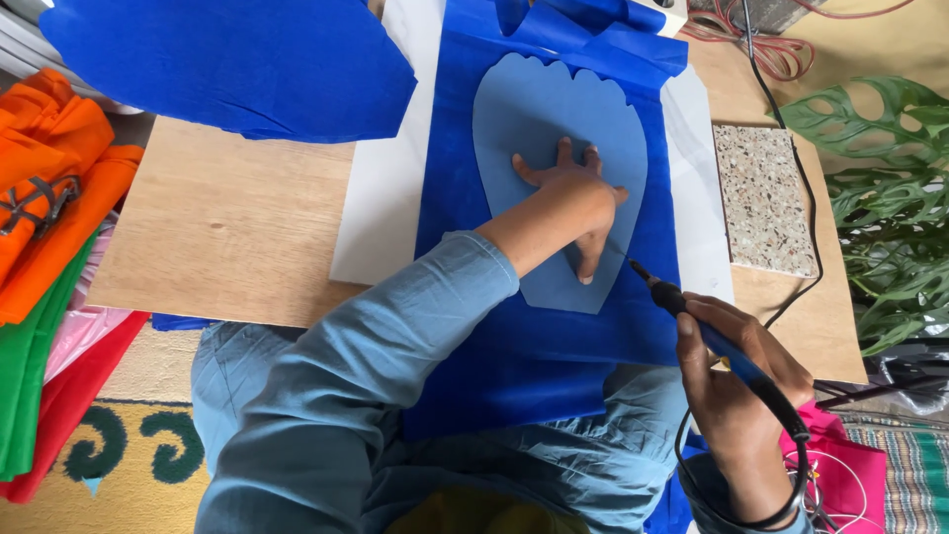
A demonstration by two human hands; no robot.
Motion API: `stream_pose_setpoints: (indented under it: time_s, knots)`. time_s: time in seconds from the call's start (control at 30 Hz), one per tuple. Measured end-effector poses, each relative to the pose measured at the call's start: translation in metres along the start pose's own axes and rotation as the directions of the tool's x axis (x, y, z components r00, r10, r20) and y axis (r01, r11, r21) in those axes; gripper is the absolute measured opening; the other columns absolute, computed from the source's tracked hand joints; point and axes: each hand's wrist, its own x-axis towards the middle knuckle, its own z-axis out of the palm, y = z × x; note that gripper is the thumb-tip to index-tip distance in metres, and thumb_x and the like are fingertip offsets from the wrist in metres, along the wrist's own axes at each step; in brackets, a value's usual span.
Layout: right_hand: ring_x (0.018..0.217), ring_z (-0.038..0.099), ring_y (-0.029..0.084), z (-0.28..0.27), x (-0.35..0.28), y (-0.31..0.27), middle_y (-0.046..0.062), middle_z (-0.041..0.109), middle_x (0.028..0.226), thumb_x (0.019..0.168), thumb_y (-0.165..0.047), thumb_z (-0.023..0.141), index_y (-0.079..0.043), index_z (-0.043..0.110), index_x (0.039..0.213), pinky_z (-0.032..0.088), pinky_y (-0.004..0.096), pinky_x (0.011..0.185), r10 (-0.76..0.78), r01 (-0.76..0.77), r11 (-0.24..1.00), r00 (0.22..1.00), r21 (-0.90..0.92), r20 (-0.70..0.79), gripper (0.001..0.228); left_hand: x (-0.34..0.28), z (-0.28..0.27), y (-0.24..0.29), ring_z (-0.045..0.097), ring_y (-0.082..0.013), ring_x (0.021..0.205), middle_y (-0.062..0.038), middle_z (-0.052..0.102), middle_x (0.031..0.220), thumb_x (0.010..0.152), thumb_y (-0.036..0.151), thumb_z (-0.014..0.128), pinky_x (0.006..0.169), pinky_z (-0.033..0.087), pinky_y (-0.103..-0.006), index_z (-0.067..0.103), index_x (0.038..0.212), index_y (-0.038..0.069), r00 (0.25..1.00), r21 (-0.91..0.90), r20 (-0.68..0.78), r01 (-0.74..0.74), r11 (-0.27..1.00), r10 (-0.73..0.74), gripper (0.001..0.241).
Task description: Using a heat-cutting tool to trace and cut out shapes from blue fabric using a template
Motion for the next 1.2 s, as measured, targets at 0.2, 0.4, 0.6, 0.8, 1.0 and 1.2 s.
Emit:
stream_pose_setpoints:
  time_s: [0.2,0.4,0.6,0.8,1.0,1.2]
  knots:
    - [0.079,0.065,0.027,-0.003,-0.002,-0.010,0.016,0.065,0.090,0.090,-0.005,0.059,0.006,0.060,0.092,0.049,0.032,0.070,-0.028,0.028,0.999,1.000,-0.023,-0.011,0.011,0.000,0.000,-0.001,-0.022,-0.0433,0.129,-0.009,-0.025,0.144,0.061,0.044,0.079,0.092,0.010,-0.0760,-0.006,0.139,0.038,1.000,-0.007,0.007,-0.007,1.000,0.007,0.116]
    - [0.079,0.065,0.029,-0.008,-0.002,-0.021,0.021,0.064,0.089,0.086,-0.001,0.059,0.008,0.056,0.090,0.051,0.033,0.073,-0.044,0.043,0.998,0.999,0.050,0.014,0.010,-0.006,-0.001,0.000,-0.021,-0.0438,0.130,-0.011,-0.025,0.144,0.062,0.045,0.078,0.093,0.010,-0.0752,-0.008,0.140,0.035,1.000,-0.002,0.008,-0.009,1.000,0.009,0.116]
    - [0.077,0.066,0.027,-0.010,-0.011,-0.028,0.018,0.065,0.086,0.086,-0.004,0.060,0.006,0.058,0.090,0.051,0.030,0.065,-0.059,0.059,0.997,0.998,-0.056,0.004,0.011,-0.010,-0.001,0.002,-0.018,-0.0429,0.131,-0.010,-0.023,0.144,0.061,0.046,0.078,0.093,0.013,-0.0756,-0.004,0.139,0.038,1.000,0.013,0.006,0.010,1.000,-0.010,0.114]
    - [0.077,0.066,0.025,-0.009,-0.009,-0.031,0.016,0.066,0.086,0.084,-0.003,0.061,0.004,0.058,0.088,0.052,0.029,0.068,-0.040,0.040,0.999,0.999,-0.011,-0.007,0.008,0.019,0.004,-0.001,-0.021,-0.0419,0.130,-0.008,-0.020,0.145,0.053,0.040,0.082,0.091,0.009,-0.0773,0.003,0.138,0.043,1.000,-0.074,0.004,0.009,0.997,-0.008,0.116]
    - [0.074,0.066,0.025,-0.013,-0.011,-0.038,0.015,0.066,0.086,0.084,-0.005,0.060,0.003,0.057,0.087,0.052,0.030,0.065,-0.037,0.037,0.999,0.999,-0.017,0.000,0.009,0.023,0.006,-0.002,-0.021,-0.0418,0.130,-0.007,-0.022,0.144,0.052,0.041,0.083,0.090,0.009,-0.0776,-0.001,0.138,0.044,1.000,-0.067,-0.002,0.005,0.998,-0.005,0.120]
    - [0.077,0.066,0.024,-0.017,-0.010,-0.046,0.017,0.066,0.087,0.082,-0.005,0.061,0.003,0.059,0.088,0.052,0.027,0.066,-0.011,0.011,1.000,1.000,0.013,0.021,0.010,0.020,0.005,-0.001,-0.020,-0.0426,0.130,-0.008,-0.021,0.144,0.057,0.041,0.081,0.090,0.010,-0.0776,0.000,0.138,0.044,1.000,-0.063,-0.004,0.009,0.998,-0.009,0.115]
